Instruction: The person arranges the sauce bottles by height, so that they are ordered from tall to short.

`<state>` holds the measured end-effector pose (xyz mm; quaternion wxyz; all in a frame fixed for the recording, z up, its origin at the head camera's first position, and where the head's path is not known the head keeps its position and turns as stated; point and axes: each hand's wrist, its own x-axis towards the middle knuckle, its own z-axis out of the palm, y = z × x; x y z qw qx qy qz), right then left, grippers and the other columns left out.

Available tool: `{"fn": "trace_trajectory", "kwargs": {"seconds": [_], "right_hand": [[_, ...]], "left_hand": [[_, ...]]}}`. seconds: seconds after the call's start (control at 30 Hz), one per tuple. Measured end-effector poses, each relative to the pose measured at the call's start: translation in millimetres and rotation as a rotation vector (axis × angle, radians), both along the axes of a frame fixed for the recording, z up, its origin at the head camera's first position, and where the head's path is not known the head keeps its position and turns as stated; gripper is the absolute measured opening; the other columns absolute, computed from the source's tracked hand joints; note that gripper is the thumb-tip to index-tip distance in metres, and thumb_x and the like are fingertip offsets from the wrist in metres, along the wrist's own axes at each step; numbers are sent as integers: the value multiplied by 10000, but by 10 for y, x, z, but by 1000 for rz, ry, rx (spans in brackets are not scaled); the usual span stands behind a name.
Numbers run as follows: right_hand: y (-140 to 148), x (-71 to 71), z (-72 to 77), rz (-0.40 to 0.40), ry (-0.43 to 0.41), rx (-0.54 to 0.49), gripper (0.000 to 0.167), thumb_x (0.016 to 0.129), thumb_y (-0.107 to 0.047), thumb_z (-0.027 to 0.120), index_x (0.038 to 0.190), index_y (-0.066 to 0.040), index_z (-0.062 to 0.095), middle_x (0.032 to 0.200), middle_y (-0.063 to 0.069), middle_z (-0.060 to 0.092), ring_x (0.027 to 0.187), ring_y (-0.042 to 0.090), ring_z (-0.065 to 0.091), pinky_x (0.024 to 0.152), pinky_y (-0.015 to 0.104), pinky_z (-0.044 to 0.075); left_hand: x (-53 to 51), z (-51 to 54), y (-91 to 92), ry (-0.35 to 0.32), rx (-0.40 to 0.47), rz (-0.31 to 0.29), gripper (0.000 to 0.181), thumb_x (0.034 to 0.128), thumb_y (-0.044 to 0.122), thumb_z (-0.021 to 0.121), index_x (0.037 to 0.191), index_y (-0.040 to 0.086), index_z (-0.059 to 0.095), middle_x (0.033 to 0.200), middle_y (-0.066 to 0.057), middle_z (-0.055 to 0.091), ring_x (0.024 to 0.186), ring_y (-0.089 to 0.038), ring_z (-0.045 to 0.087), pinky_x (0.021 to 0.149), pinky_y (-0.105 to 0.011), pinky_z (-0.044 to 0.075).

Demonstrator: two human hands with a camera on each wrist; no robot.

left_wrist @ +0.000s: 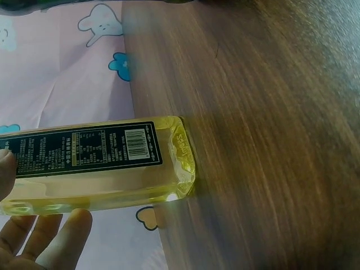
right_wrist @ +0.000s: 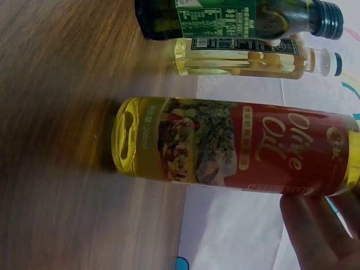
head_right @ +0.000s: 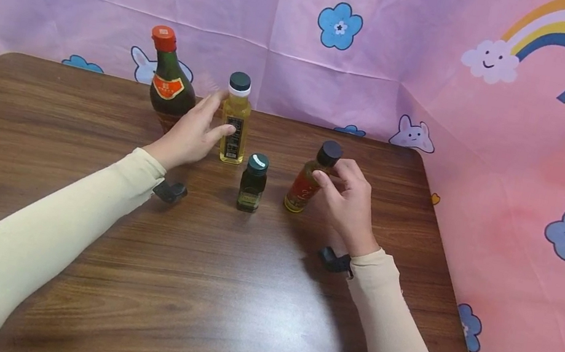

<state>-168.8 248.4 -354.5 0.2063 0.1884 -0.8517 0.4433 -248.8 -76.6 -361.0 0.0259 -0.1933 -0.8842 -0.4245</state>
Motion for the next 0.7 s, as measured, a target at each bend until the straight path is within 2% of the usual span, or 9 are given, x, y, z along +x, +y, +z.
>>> {"fn": "trace_trajectory", "kwargs": {"seconds": [0.23, 0.4, 0.53, 0.7], "right_hand": [[98, -18, 58, -25, 37, 10, 217, 934, -66, 759, 1149, -38, 762, 1087, 90, 687, 1055, 92, 598, 920, 210, 487], [180, -113, 63, -57, 52, 59, 195, 934, -87, 768, 1119, -27, 757, 1096, 93, 690, 1055, 135, 608, 899, 245, 476], [229, -206, 97, -87, 32, 88, 220, 944, -110, 766, 1149, -31, 753, 1119, 89, 690, 1093, 136, 619, 914, 197, 507], [234, -334, 161, -112, 26, 121, 228, 962, -146, 752, 1161, -36, 747, 1131, 97, 676, 1094, 163, 618, 883, 208, 519]], "left_hand": [[9, 8, 6, 0, 1, 1, 687, 1068, 223, 590, 1638, 111, 223, 1601, -164, 358, 1460, -313, 394, 1218, -511, 308], [17, 10, -5, 2, -9, 2, 687, 1071, 223, 582, 1638, 99, 215, 1605, -174, 347, 1477, -320, 372, 1225, -513, 292], [12, 9, -1, 8, -10, -2, 690, 1071, 226, 579, 1640, 105, 207, 1605, -170, 345, 1477, -319, 372, 1220, -517, 299], [10, 8, 12, 10, -16, -2, 694, 1072, 231, 578, 1642, 110, 200, 1607, -167, 340, 1477, -321, 371, 1216, -518, 304]]}}
